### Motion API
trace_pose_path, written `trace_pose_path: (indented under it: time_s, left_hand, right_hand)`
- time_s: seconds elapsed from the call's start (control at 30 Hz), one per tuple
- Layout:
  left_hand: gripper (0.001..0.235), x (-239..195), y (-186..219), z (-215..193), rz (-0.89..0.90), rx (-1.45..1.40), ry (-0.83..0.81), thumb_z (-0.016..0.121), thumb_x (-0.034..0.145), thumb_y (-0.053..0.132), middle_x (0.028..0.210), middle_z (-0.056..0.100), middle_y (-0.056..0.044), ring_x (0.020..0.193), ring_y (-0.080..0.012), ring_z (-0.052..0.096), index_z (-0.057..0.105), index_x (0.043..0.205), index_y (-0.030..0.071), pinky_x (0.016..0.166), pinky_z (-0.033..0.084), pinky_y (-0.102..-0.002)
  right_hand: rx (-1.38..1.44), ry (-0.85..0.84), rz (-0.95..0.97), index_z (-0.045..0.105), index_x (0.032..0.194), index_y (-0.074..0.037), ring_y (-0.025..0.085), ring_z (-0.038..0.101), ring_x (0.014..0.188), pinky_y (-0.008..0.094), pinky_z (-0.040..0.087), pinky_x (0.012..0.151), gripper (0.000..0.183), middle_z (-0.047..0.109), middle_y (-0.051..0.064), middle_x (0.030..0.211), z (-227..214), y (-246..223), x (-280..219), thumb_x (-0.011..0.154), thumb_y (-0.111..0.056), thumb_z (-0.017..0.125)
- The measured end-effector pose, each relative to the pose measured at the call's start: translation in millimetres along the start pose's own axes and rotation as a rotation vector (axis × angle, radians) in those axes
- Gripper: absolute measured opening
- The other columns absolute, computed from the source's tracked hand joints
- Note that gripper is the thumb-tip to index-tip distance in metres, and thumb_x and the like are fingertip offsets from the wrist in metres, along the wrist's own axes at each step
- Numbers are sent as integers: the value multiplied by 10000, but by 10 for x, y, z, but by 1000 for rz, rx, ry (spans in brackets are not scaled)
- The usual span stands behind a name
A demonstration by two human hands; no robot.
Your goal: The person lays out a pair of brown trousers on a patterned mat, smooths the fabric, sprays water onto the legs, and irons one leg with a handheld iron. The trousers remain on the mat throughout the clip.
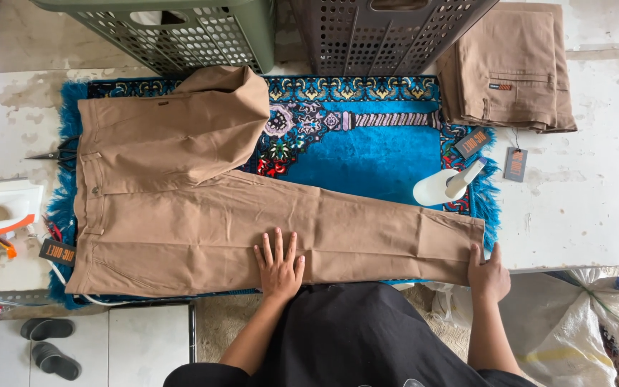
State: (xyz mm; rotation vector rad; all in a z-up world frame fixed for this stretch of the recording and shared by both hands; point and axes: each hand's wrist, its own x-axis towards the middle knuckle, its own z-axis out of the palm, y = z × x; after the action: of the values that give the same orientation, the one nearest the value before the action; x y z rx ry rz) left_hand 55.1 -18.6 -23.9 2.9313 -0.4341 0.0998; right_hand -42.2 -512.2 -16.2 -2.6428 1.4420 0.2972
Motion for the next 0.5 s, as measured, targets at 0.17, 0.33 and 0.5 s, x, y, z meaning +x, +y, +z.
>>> trace_pose_path:
  time_s: [0.17, 0.33, 0.5]
  left_hand:
    - [643, -6, 0, -20, -6, -11, -27, 394, 1007, 499, 1682, 208, -166, 1544, -464, 103, 330, 1603, 265, 1191, 55, -661]
    - [648, -22, 12, -24, -9, 4, -43, 397, 1002, 508, 1679, 214, -166, 1543, -464, 108, 331, 1599, 265, 1196, 67, -657]
    - [638, -5, 16, -36, -18, 0, -72, 377, 1016, 510, 1685, 195, -162, 1543, -469, 83, 317, 1605, 272, 1190, 52, -661]
  right_hand:
    - [-45, 288, -47, 532, 1537, -307, 432, 756, 832, 486, 557, 730, 591, 759, 213, 901, 2, -6, -8, 1107, -703, 445]
    - [-177, 161, -76, 417, 1534, -291, 398, 773, 888, 500, 568, 749, 618, 784, 168, 1018, 180, -19, -90, 1114, -710, 246]
    - [-130, 289, -25, 457, 1563, -235, 393, 468, 1251, 561, 327, 984, 628, 562, 128, 1282, 308, -76, -43, 1085, -642, 425]
